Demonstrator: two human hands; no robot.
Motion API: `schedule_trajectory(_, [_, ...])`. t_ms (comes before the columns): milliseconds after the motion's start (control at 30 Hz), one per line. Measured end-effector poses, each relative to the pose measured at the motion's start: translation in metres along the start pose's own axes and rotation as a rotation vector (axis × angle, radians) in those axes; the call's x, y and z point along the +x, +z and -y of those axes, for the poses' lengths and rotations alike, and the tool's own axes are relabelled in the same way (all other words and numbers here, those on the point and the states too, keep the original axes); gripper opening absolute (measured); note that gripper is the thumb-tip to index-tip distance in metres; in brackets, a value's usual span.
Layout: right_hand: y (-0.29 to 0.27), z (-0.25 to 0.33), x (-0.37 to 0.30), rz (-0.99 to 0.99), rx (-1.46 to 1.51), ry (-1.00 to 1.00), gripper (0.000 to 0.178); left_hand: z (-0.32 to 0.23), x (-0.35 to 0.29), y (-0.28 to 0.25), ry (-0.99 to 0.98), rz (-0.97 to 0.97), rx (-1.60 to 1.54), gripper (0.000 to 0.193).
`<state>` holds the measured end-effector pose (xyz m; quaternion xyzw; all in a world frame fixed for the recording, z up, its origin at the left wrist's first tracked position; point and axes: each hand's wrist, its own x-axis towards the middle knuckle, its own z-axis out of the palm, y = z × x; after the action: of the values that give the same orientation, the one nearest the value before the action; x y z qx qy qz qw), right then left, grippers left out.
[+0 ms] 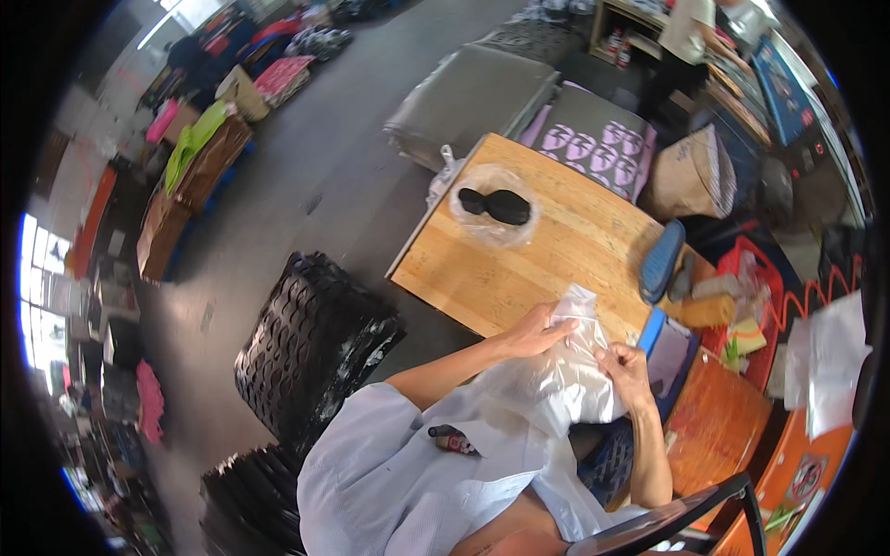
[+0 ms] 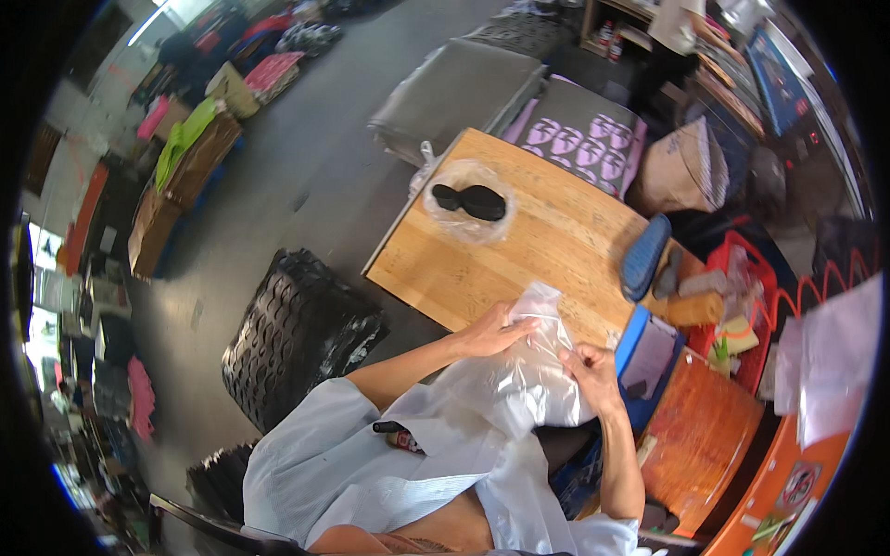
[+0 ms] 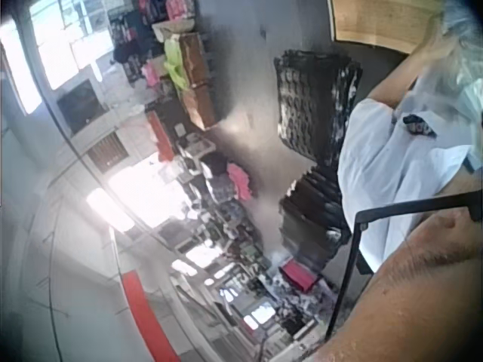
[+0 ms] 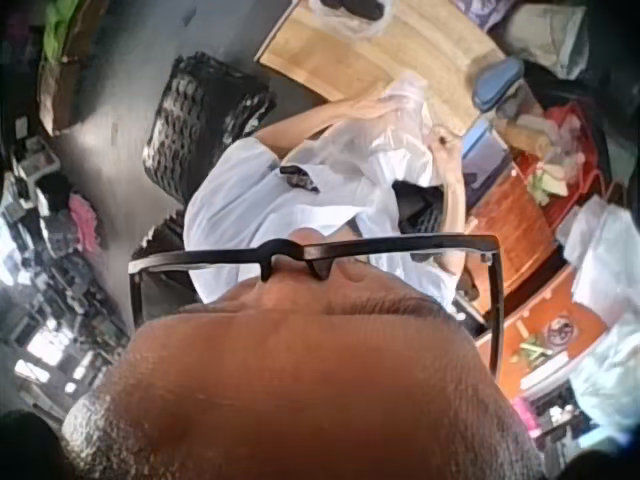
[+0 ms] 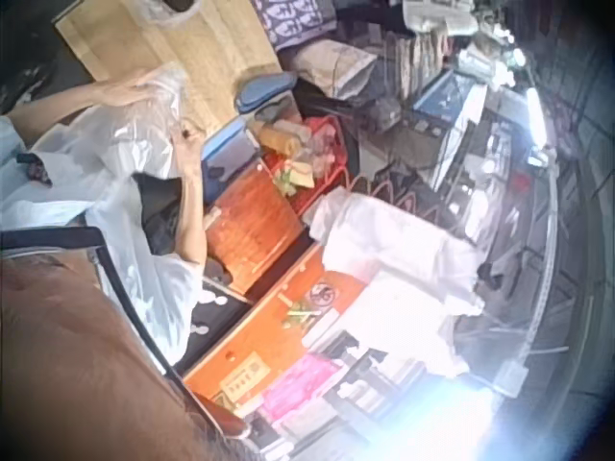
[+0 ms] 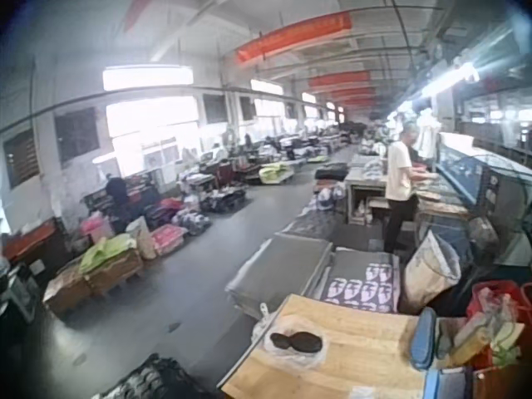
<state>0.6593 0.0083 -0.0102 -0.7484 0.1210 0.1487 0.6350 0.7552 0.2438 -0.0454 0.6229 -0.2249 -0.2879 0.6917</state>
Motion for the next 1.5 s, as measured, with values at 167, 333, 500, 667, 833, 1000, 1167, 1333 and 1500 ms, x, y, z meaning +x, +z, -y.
schedule_trajectory(167, [0.038, -0.018, 0.015, 0.129, 0.173, 0.124, 0.024, 0.041, -0.016, -0.049, 0.019, -0.065, 0.062, 0.039])
schedule_trajectory(333, [0.056, -0.015, 0.032, 0.010, 0.336, 0.109, 0.022, 0.035, -0.013, -0.066, 0.359, -0.471, 0.578, 0.036])
schedule_trajectory(500, [0.091, -0.017, 0.053, -0.265, 0.244, -0.092, 0.020, 0.021, -0.039, -0.047, 0.218, -0.561, 0.343, 0.037])
schedule_trajectory(667, [0.147, -0.025, 0.061, -0.298, -0.201, -0.163, 0.030, 0.052, -0.039, -0.033, -0.285, -0.428, -0.139, 0.029])
schedule_trajectory(833, [0.158, -0.065, 0.076, -0.261, 0.829, 0.053, 0.026, 0.083, -0.044, -0.061, -0.155, -0.648, -0.205, 0.028])
schedule_trajectory(1000, [0.104, -0.129, 0.103, -0.509, 1.380, 0.244, 0.010, 0.117, -0.071, -0.093, -0.243, -0.762, -0.561, 0.018])
schedule_trajectory(1167, [0.054, -0.148, 0.087, -0.580, 1.182, 0.072, 0.032, 0.128, -0.110, -0.123, -0.202, -0.907, 0.024, 0.020])
schedule_trajectory(1333, [0.092, -0.114, 0.076, -0.631, 0.451, -0.092, 0.034, 0.086, -0.091, -0.088, 0.115, -0.674, 0.870, 0.052])
schedule_trajectory(1500, [0.126, -0.058, 0.061, -0.365, -0.127, -0.277, 0.023, 0.058, -0.029, -0.043, 0.247, -0.204, 0.975, 0.060])
